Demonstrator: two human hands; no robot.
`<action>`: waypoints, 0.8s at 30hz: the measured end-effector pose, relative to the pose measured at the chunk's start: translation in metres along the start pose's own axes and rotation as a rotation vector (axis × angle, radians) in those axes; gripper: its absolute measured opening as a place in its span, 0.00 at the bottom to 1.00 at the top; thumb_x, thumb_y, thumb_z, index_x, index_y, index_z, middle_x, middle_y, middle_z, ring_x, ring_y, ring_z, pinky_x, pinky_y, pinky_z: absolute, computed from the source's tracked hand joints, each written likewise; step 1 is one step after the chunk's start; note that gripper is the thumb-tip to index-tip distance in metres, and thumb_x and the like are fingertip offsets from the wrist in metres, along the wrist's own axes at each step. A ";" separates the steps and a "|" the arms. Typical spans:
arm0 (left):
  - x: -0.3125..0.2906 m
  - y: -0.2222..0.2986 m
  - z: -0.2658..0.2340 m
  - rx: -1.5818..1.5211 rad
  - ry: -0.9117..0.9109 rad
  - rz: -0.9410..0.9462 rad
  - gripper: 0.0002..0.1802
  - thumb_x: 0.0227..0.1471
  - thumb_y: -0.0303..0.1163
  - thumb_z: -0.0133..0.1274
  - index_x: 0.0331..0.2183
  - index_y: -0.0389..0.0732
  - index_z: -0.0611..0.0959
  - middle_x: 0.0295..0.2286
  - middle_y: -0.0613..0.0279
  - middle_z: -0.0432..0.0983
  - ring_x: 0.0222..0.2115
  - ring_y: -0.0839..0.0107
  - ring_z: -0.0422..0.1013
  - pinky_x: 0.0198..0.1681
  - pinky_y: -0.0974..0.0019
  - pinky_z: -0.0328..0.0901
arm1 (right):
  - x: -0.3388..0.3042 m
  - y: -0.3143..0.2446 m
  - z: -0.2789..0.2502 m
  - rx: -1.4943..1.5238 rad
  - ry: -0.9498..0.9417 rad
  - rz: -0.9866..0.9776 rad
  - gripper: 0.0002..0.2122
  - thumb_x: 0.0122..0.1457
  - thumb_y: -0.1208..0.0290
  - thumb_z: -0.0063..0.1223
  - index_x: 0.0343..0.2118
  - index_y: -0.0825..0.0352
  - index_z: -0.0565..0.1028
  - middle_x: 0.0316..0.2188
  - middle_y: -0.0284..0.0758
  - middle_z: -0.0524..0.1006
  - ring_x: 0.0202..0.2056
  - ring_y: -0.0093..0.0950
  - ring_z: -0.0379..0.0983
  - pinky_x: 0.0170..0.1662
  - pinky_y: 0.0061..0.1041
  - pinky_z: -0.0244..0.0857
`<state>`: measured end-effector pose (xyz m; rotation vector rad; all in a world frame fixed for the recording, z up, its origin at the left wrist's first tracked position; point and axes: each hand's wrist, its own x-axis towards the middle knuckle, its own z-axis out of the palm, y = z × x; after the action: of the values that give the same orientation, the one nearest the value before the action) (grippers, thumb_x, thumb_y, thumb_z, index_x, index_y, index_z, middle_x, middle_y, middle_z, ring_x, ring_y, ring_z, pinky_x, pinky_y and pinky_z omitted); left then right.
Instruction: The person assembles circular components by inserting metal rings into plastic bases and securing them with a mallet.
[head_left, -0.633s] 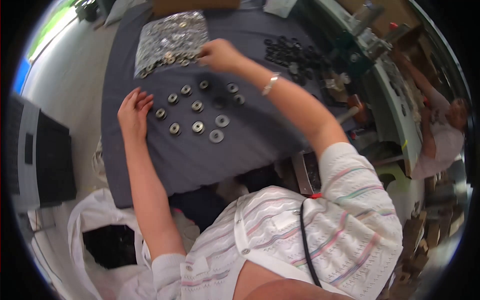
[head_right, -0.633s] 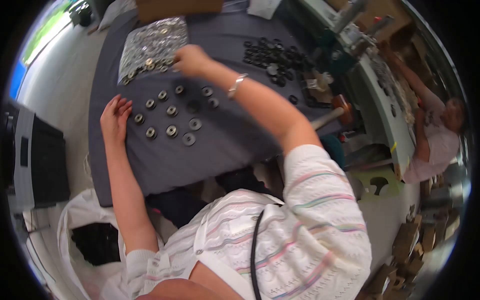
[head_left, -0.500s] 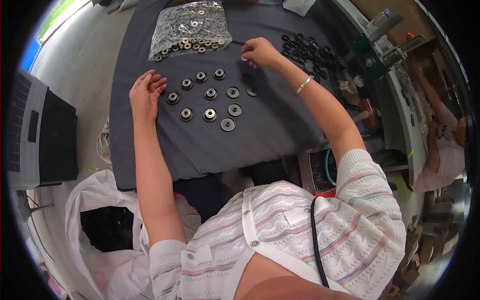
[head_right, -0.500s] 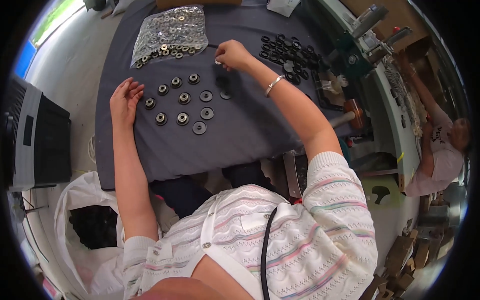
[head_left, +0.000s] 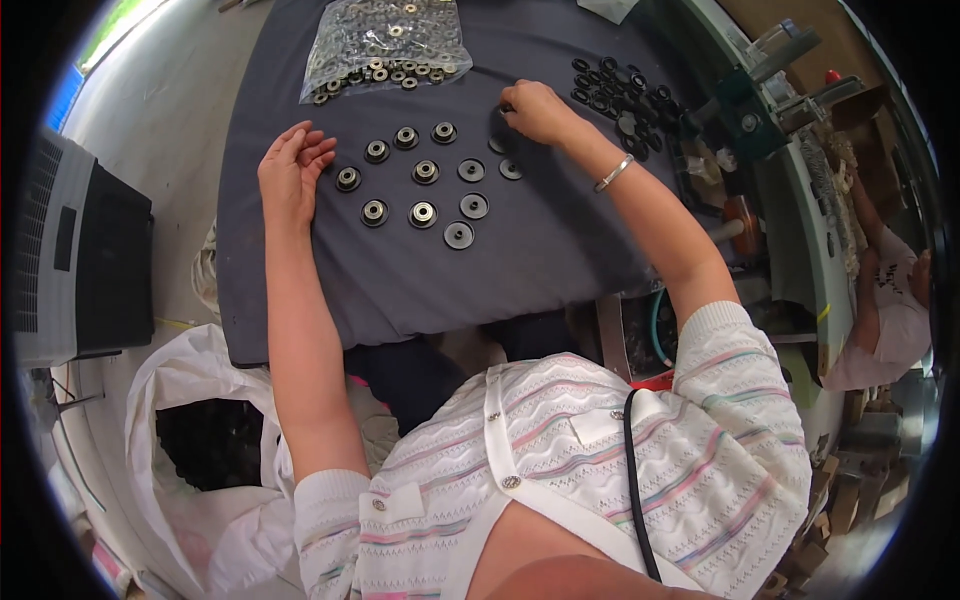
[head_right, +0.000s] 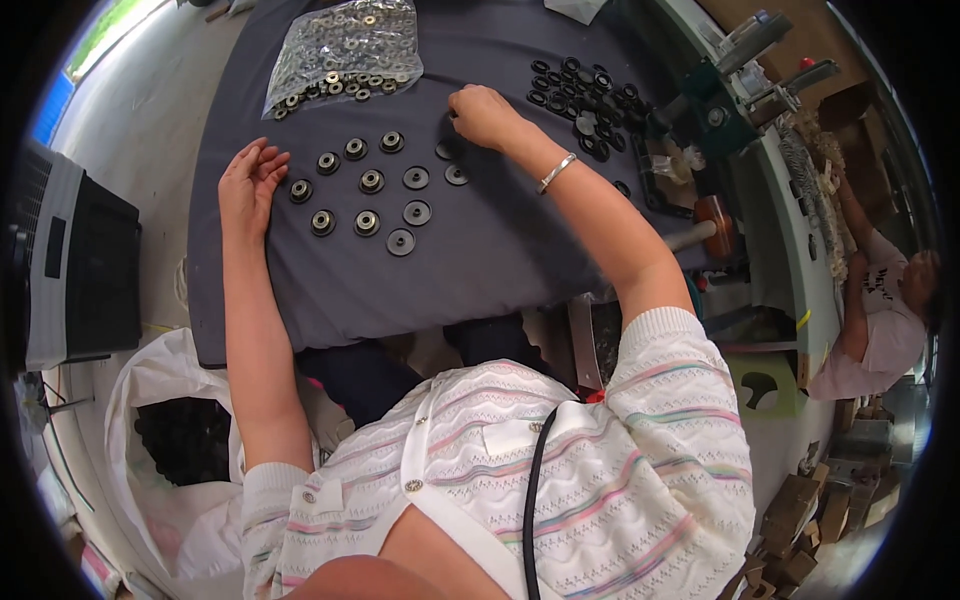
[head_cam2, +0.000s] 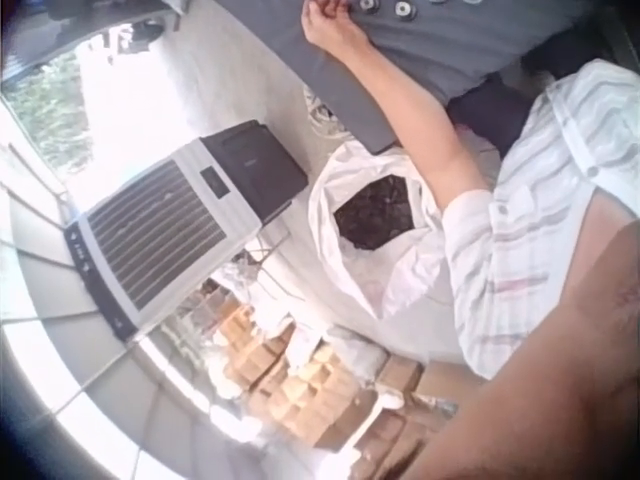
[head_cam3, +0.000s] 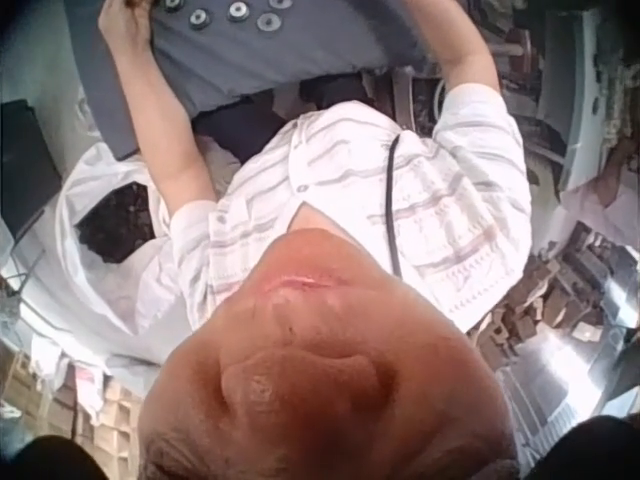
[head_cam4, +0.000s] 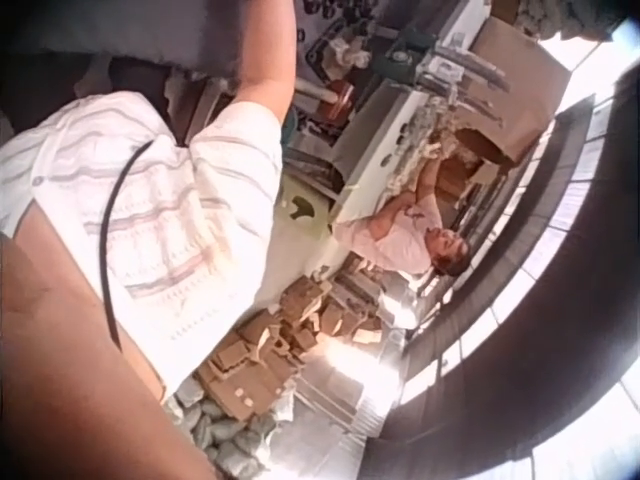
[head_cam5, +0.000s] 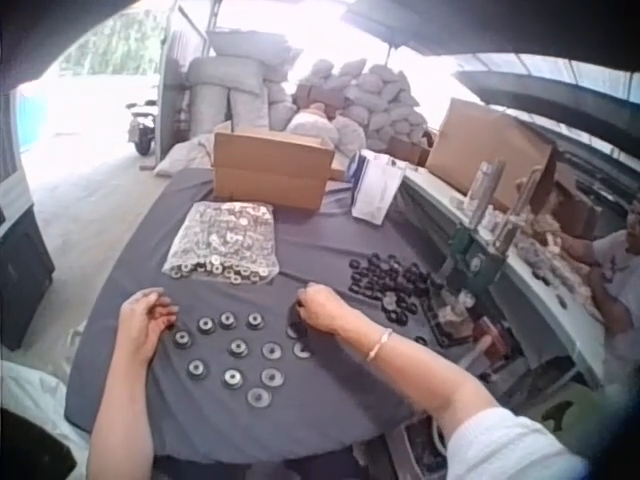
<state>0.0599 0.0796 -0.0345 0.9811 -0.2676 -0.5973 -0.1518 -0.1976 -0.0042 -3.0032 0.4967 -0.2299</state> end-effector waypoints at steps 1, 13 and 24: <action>0.000 0.000 -0.002 -0.002 0.004 0.003 0.11 0.55 0.27 0.45 0.39 0.30 0.74 0.29 0.52 0.73 0.29 0.60 0.74 0.30 0.65 0.70 | -0.001 -0.004 -0.004 -0.001 -0.001 -0.005 0.12 0.46 0.75 0.52 0.35 0.70 0.75 0.32 0.45 0.75 0.33 0.42 0.72 0.39 0.34 0.67; -0.004 0.001 -0.002 0.000 0.019 -0.008 0.11 0.55 0.26 0.45 0.39 0.31 0.74 0.29 0.53 0.73 0.29 0.62 0.74 0.30 0.66 0.69 | -0.053 -0.081 -0.027 0.375 -0.120 -0.213 0.10 0.45 0.78 0.51 0.33 0.71 0.73 0.29 0.40 0.72 0.31 0.36 0.72 0.35 0.29 0.67; -0.003 0.001 -0.002 0.026 0.019 0.003 0.12 0.55 0.26 0.45 0.39 0.29 0.74 0.29 0.52 0.73 0.30 0.61 0.74 0.31 0.65 0.70 | -0.049 -0.084 -0.020 0.225 -0.115 -0.278 0.09 0.47 0.78 0.53 0.33 0.71 0.73 0.29 0.40 0.71 0.32 0.40 0.71 0.36 0.33 0.66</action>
<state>0.0586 0.0833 -0.0340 1.0110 -0.2604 -0.5829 -0.1747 -0.1031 0.0179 -2.8330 0.0365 -0.1213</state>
